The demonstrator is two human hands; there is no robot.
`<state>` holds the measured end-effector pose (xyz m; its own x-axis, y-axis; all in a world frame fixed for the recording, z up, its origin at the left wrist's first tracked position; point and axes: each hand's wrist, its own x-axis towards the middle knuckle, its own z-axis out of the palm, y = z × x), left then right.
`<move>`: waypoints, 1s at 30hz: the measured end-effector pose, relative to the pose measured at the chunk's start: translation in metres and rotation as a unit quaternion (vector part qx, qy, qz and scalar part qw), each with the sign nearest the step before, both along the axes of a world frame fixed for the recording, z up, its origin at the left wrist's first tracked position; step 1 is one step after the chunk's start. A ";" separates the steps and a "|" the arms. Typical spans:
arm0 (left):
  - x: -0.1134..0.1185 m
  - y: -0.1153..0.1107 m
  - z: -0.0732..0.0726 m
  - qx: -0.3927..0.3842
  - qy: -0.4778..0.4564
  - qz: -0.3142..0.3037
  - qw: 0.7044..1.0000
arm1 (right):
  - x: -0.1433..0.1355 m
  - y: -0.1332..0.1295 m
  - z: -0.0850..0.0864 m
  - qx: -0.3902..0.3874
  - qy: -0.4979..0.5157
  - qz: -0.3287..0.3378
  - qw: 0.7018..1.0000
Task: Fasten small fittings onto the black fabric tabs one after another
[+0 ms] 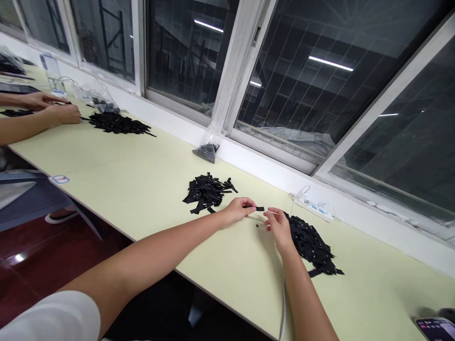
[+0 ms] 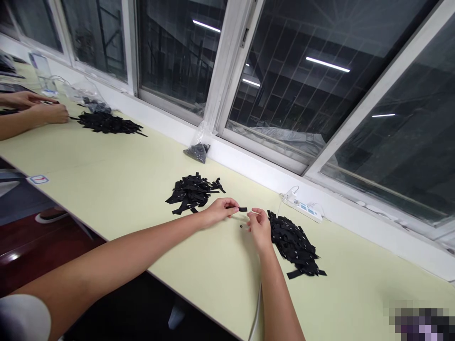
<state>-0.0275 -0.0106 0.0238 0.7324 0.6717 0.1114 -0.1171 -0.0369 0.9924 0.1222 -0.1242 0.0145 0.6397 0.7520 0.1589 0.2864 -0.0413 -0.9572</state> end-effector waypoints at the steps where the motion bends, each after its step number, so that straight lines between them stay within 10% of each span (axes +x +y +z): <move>1: 0.000 0.001 -0.001 0.007 -0.002 0.007 1.000 | 0.004 -0.001 -0.002 -0.038 -0.082 -0.001 0.996; 5: 0.001 0.006 -0.004 0.063 -0.022 0.036 0.997 | 0.009 -0.005 -0.008 -0.145 -0.264 0.066 0.951; 19: 0.000 0.006 -0.005 0.129 -0.019 0.047 0.990 | 0.007 -0.003 -0.013 -0.141 -0.293 0.066 0.943; 26: -0.008 -0.001 0.000 0.366 -0.012 0.009 0.931 | 0.021 -0.007 0.007 0.073 -0.092 -0.087 0.989; 30: -0.010 -0.003 0.005 0.472 -0.039 -0.008 0.881 | 0.008 -0.007 0.017 0.139 0.001 -0.044 0.989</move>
<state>-0.0378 -0.0136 0.0292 0.7059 0.2428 0.6654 -0.1921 -0.8386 0.5098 0.1300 -0.1308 0.0314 0.7012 0.6207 0.3508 0.2917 0.1993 -0.9355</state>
